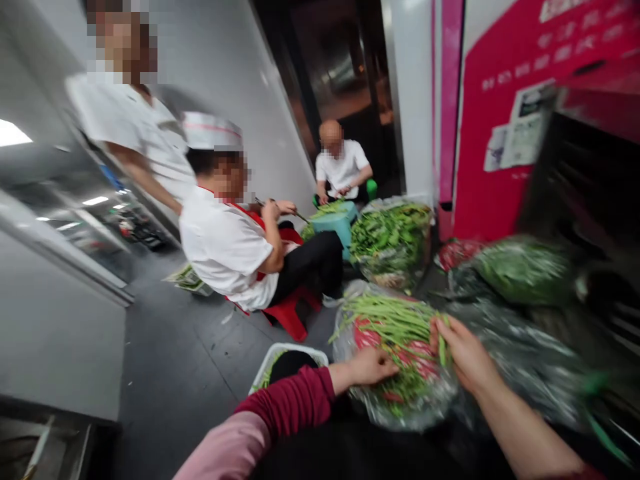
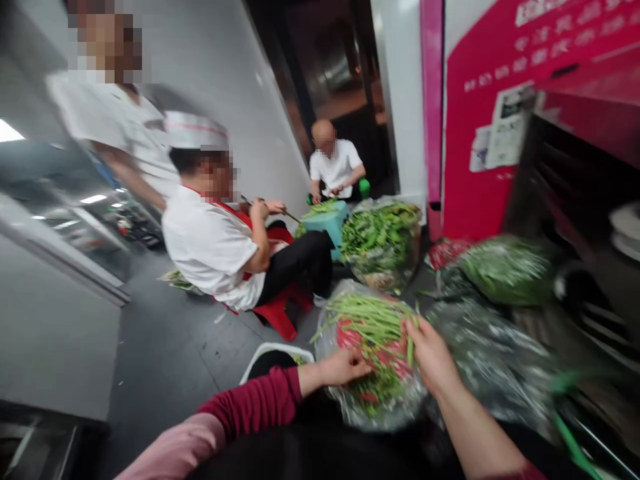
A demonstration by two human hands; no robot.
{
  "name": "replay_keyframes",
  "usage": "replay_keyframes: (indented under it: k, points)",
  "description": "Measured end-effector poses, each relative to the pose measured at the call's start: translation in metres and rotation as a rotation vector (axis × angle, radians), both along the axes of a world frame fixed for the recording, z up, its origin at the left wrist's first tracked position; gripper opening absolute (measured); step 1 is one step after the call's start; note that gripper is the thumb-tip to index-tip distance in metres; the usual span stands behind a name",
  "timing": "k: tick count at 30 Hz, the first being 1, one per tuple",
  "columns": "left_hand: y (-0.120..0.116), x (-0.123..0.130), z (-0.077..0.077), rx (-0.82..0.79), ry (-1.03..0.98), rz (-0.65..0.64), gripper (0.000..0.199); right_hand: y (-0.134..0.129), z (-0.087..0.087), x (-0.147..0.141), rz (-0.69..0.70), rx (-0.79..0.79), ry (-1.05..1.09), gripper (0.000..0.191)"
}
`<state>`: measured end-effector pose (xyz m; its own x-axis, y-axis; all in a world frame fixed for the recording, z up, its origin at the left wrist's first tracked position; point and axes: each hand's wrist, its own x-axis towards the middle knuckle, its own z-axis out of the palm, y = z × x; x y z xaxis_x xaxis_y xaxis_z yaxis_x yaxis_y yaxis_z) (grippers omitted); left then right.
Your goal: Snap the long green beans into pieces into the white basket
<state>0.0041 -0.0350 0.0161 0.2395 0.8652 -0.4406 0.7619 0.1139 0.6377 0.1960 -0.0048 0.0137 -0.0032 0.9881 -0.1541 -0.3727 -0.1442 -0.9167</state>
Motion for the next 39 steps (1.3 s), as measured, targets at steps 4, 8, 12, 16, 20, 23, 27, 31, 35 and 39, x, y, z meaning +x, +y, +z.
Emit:
replay_keyframes:
  k: [4, 8, 12, 16, 20, 23, 27, 31, 35, 39]
  points:
    - [0.019, -0.016, -0.022, 0.277, 0.465, -0.186, 0.041, 0.011, 0.008, 0.013, -0.12, -0.103, 0.29, 0.039]
    - [0.05, -0.018, -0.029, 0.296, 0.611, -0.208, 0.029, 0.01, 0.007, 0.013, -0.083, -0.163, 0.376, 0.038]
    - [0.065, -0.001, -0.036, 0.363, 0.632, -0.31, 0.029, 0.009, 0.004, 0.007, -0.03, -0.11, 0.186, 0.029]
    - [0.065, 0.015, -0.041, 0.419, 0.697, -0.437, 0.026, 0.013, -0.017, -0.004, 0.093, -0.023, -0.325, 0.02]
    - [0.068, 0.012, -0.027, 0.578, 0.773, -0.639, 0.021, 0.025, -0.05, -0.015, 0.199, 0.155, -0.788, 0.022]
    - [0.063, 0.008, 0.007, 0.753, 0.724, -0.718, 0.019, 0.024, -0.062, -0.021, 0.31, 0.248, -0.928, 0.024]
    - [0.052, 0.006, 0.054, 0.899, 0.643, -0.713, 0.021, 0.017, -0.051, -0.033, 0.345, 0.334, -0.79, 0.016]
    - [0.037, 0.007, 0.068, 0.96, 0.44, -0.301, 0.031, 0.011, -0.026, -0.037, 0.279, 0.127, -0.447, 0.022]
    - [0.021, 0.012, 0.04, 0.519, 0.118, -0.036, 0.024, 0.004, -0.005, -0.029, 0.205, 0.0, 0.015, 0.031]
    - [0.012, 0.023, 0.008, 0.135, -0.123, -0.013, 0.035, 0.002, 0.0, -0.019, 0.12, -0.114, 0.287, 0.043]
